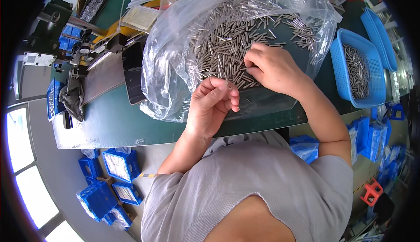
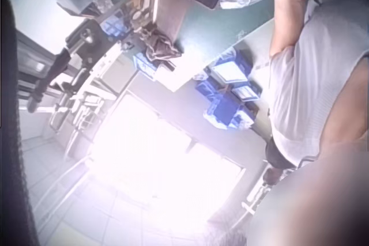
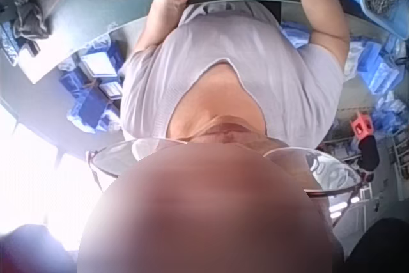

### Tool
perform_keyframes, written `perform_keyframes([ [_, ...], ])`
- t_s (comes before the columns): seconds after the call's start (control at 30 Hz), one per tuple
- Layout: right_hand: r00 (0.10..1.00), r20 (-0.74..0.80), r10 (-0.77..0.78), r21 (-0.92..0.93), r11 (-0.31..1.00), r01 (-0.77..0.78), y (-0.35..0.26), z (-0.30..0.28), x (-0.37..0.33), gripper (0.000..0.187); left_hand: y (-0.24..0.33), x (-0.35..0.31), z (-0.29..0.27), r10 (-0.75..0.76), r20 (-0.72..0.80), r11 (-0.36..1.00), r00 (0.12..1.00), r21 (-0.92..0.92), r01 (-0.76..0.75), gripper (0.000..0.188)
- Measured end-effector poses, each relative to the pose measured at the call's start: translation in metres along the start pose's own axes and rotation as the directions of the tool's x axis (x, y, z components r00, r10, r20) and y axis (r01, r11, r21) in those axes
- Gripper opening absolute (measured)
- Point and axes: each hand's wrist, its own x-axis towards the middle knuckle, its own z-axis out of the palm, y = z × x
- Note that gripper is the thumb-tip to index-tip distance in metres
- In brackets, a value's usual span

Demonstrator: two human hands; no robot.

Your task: Sorting small metal pins from a large plastic bag into blue storage bins on a workbench.

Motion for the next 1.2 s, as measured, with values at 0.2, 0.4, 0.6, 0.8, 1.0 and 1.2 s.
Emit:
perform_keyframes([
  [0.2, 0.999, -0.037, -0.028, 0.128, 0.991, 0.033, 0.001, -0.003, -0.002, 0.011, 0.001, 0.0, 0.003, -0.012, -0.002, 1.0, 1.0, 0.018, 0.012, 0.008],
  [0.4, 0.999, 0.053, 0.003, 0.646, 0.762, -0.036, -0.01, -0.016, -0.004, 0.009, 0.0, 0.0, 0.005, -0.028, -0.01, 0.998, 1.0, 0.058, 0.028, 0.01],
  [0.6, 0.996, 0.066, -0.053, 0.587, 0.81, 0.004, -0.016, -0.019, -0.005, 0.008, -0.001, 0.0, 0.006, -0.039, -0.027, 0.996, 0.999, 0.08, 0.041, 0.01],
  [0.8, 0.994, 0.072, -0.085, 0.633, 0.774, 0.02, -0.021, -0.016, -0.005, 0.009, 0.0, -0.001, 0.006, -0.051, -0.029, 0.989, 0.998, 0.134, 0.054, 0.01],
  [1.0, 0.969, 0.245, 0.018, 0.811, 0.545, -0.215, -0.017, 0.002, -0.003, 0.008, 0.0, 0.0, 0.003, -0.044, 0.005, 0.994, 0.999, 0.097, 0.043, 0.009],
  [1.2, 0.968, 0.248, 0.032, 0.872, 0.428, -0.237, -0.018, 0.004, -0.003, 0.013, -0.002, 0.001, 0.001, -0.022, 0.003, 0.996, 1.0, 0.089, 0.022, 0.009],
])
